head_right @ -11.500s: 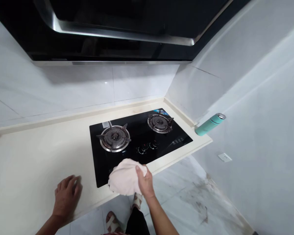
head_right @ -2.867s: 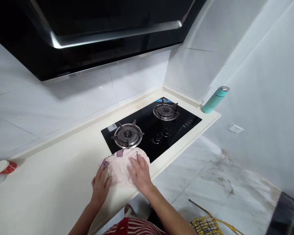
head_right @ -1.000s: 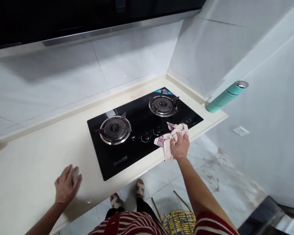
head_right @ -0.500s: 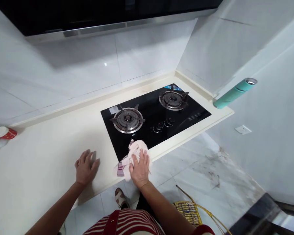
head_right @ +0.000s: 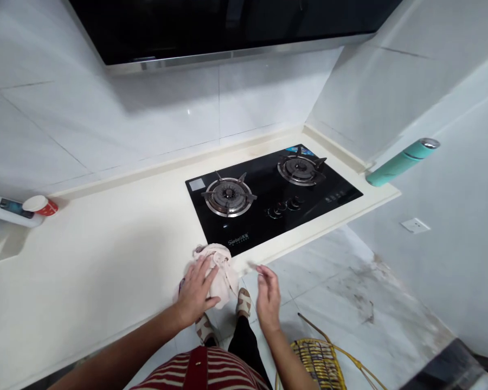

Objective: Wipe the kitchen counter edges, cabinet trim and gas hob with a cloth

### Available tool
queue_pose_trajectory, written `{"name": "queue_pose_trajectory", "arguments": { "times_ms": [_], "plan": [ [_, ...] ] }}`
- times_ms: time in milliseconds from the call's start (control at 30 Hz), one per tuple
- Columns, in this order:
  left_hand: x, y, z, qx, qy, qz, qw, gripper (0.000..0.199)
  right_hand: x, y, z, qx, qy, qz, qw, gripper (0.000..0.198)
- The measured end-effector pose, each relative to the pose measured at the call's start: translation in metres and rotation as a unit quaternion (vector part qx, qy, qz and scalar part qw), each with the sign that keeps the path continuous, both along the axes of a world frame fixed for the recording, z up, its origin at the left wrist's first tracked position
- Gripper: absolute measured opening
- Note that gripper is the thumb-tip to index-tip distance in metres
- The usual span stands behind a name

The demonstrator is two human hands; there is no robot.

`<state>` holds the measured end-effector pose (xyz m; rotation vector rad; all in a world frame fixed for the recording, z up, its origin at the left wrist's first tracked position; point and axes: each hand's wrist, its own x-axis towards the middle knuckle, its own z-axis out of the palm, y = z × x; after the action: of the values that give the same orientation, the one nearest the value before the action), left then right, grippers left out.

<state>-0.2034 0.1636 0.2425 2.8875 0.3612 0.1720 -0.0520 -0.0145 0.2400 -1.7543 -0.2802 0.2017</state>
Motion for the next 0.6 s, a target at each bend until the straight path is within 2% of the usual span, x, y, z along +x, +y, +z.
{"name": "queue_pose_trajectory", "arguments": {
  "times_ms": [67,133,267,433,533,600],
  "plan": [
    [0.026,-0.012,-0.001,0.004,0.025,-0.005,1.0,0.089,0.012,-0.024,-0.001,-0.017,0.018,-0.048,0.999,0.038],
    [0.053,-0.024,-0.005,0.013,0.044,-0.015,0.999,0.084,0.017,-0.042,-0.003,-0.036,0.033,-0.066,0.997,0.038],
    [0.107,-0.046,-0.012,0.047,0.04,-0.083,0.995,0.074,0.017,-0.054,-0.007,-0.08,0.024,-0.049,0.995,0.042],
    [0.176,-0.071,-0.017,0.1,-0.053,-0.164,0.98,0.059,0.034,-0.057,0.0,-0.101,-0.014,-0.02,0.995,0.044],
    [0.203,-0.084,-0.018,0.102,-0.077,-0.154,0.98,0.058,0.053,-0.064,0.006,-0.123,-0.035,-0.035,0.991,0.045],
    [0.209,-0.089,-0.018,0.099,-0.086,-0.128,0.983,0.057,0.064,-0.07,0.009,-0.139,-0.048,-0.043,0.988,0.045]
  ]
}}
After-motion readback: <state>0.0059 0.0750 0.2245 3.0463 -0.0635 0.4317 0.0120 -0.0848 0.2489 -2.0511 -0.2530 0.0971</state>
